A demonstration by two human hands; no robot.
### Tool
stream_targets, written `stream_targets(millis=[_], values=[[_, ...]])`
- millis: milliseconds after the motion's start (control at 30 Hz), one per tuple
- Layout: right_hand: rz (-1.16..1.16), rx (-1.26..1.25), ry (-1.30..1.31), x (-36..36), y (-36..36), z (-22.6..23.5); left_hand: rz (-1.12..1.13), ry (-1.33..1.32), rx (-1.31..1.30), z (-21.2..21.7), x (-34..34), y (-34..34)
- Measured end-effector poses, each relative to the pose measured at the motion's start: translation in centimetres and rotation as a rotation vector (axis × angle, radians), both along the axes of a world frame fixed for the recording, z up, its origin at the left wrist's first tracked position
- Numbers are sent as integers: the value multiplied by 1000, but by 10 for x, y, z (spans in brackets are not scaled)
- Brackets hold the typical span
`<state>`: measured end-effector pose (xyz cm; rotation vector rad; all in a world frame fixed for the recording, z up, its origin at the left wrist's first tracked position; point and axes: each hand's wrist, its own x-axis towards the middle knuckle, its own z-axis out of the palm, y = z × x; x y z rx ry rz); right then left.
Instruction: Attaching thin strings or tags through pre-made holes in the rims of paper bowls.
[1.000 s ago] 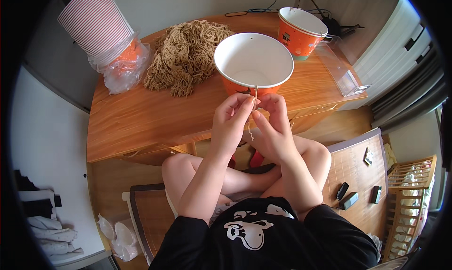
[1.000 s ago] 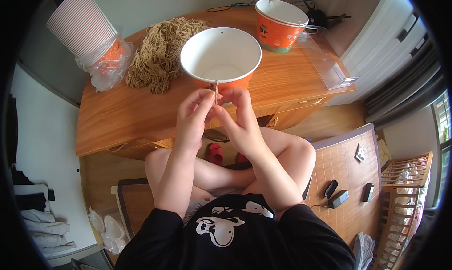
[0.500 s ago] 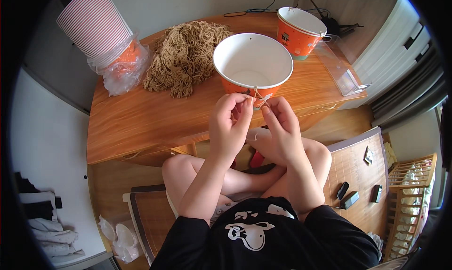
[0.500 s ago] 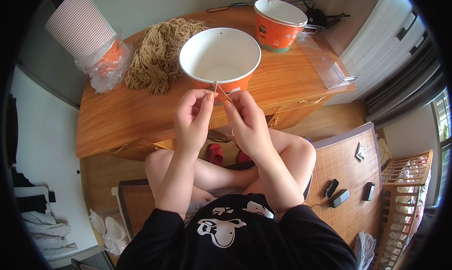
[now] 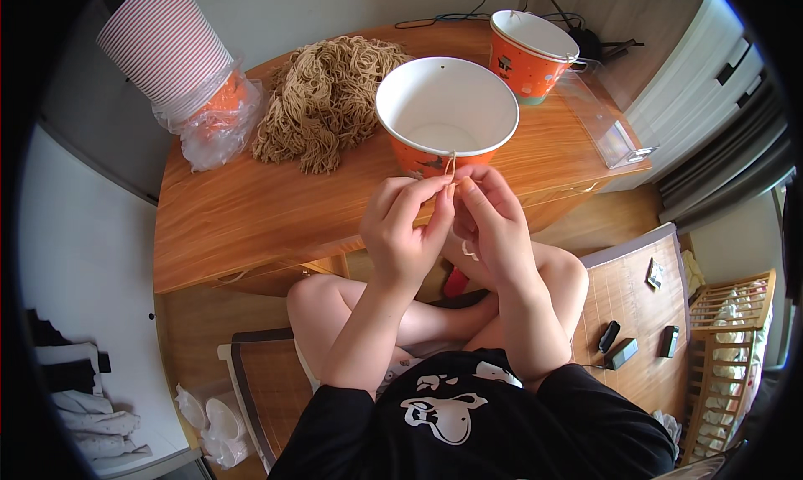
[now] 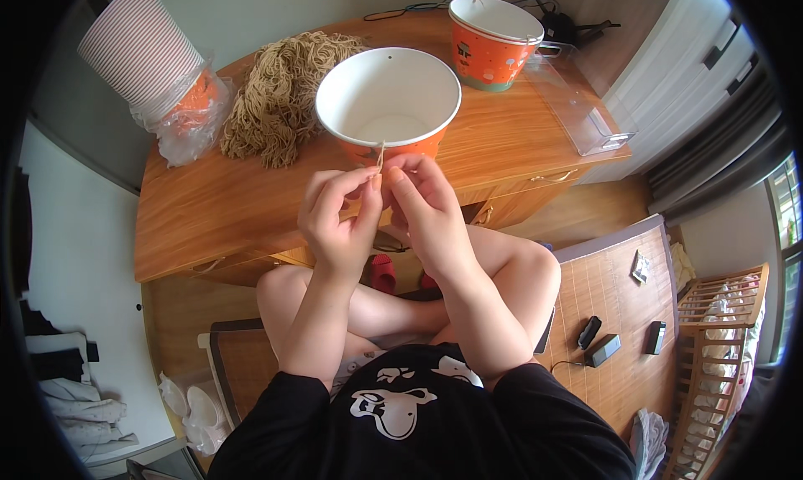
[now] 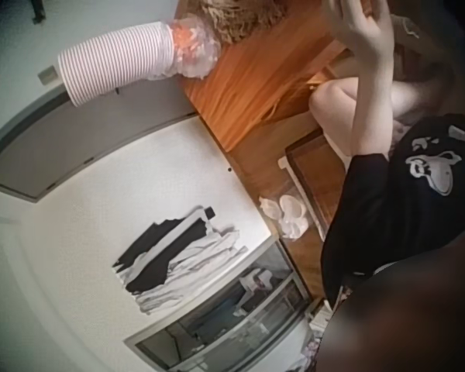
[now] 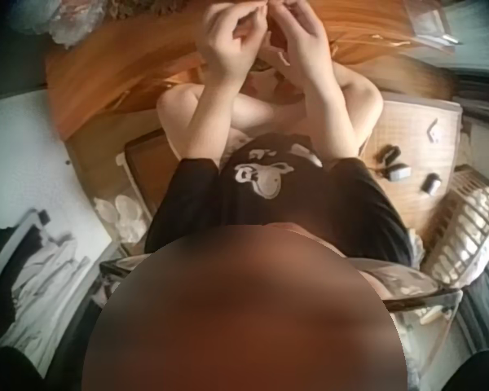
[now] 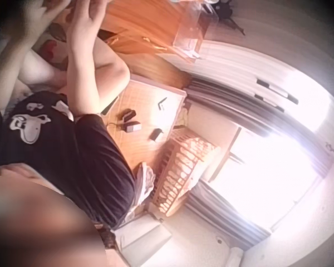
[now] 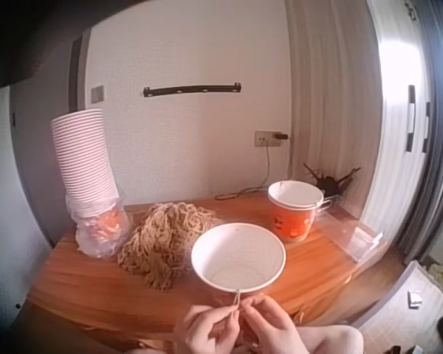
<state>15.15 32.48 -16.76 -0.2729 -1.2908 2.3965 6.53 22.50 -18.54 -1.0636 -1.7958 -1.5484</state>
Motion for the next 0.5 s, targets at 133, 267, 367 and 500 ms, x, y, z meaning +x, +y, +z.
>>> stream_targets(millis=[133, 267, 367, 500], values=[[172, -183, 31, -2, 5, -1, -79, -19, 7, 1, -2, -2], [55, -29, -101, -3, 7, 3, -148, -166, 11, 2, -2, -2], [-65, 273, -131, -6, 4, 6, -127, -171, -16, 3, -4, -3], [-181, 464, -130, -8, -2, 16, -93, -101, -29, 3, -6, -5]])
